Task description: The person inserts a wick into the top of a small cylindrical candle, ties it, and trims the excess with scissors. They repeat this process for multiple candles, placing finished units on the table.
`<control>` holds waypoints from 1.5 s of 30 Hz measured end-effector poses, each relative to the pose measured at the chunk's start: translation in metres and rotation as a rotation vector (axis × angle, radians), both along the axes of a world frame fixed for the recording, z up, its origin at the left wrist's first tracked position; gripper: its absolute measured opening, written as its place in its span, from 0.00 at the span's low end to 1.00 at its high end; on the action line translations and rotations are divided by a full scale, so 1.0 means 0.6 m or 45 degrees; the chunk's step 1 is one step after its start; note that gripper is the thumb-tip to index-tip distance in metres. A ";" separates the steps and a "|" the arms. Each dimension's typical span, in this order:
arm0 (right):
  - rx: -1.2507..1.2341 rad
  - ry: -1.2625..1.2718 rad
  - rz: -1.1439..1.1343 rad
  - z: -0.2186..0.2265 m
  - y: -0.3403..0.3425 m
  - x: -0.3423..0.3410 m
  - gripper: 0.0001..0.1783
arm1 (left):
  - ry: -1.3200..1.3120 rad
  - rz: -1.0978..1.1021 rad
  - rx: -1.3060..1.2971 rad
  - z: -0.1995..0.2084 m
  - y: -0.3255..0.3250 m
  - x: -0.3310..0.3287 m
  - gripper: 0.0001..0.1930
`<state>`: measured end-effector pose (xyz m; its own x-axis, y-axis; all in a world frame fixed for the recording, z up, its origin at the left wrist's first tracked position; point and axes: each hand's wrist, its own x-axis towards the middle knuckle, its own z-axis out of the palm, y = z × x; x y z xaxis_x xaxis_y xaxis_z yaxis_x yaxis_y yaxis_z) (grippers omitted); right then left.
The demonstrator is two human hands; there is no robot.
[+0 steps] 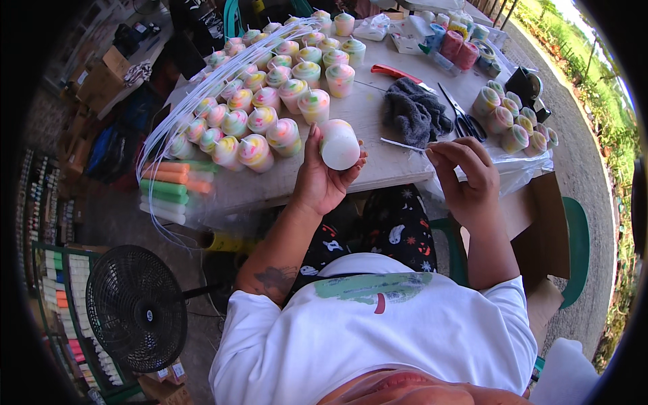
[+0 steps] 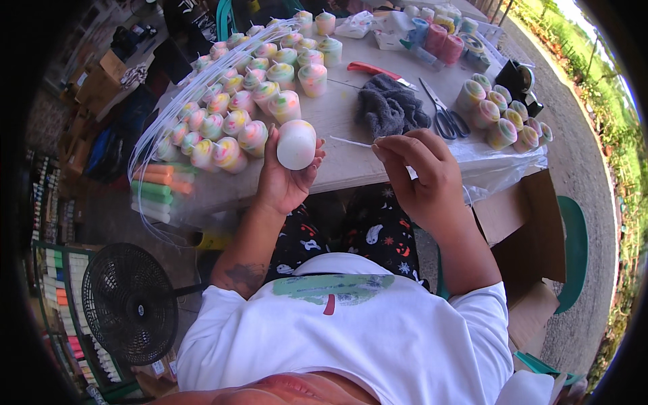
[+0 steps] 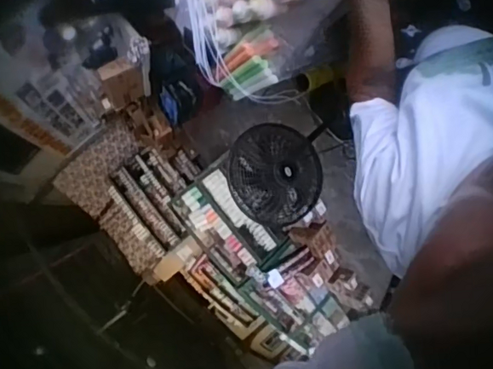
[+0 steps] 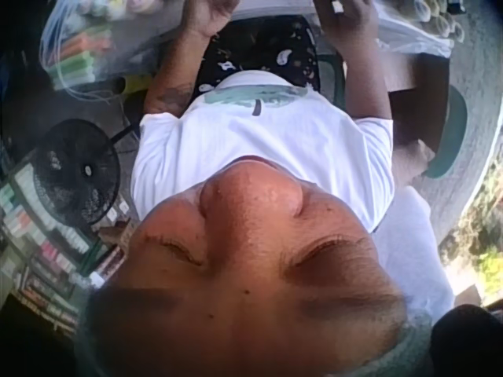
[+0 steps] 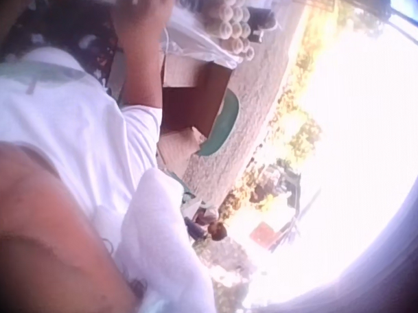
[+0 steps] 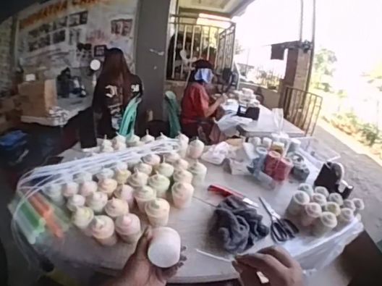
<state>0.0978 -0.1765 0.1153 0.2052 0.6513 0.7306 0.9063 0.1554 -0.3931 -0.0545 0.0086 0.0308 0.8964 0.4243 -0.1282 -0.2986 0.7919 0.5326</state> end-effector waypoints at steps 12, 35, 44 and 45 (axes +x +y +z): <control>-0.018 0.022 0.051 -0.008 -0.016 -0.015 0.10 | 0.243 0.811 1.652 -0.004 -0.044 0.004 0.31; -0.055 -0.202 0.104 -0.001 -0.007 -0.021 0.10 | 0.394 1.132 2.414 0.018 -0.050 -0.009 0.36; -0.075 -0.226 0.116 0.000 -0.006 -0.019 0.10 | 0.390 1.120 2.436 0.019 -0.052 -0.010 0.36; -0.089 -0.232 0.115 0.000 -0.006 -0.019 0.10 | 0.391 1.124 2.459 0.020 -0.054 -0.010 0.36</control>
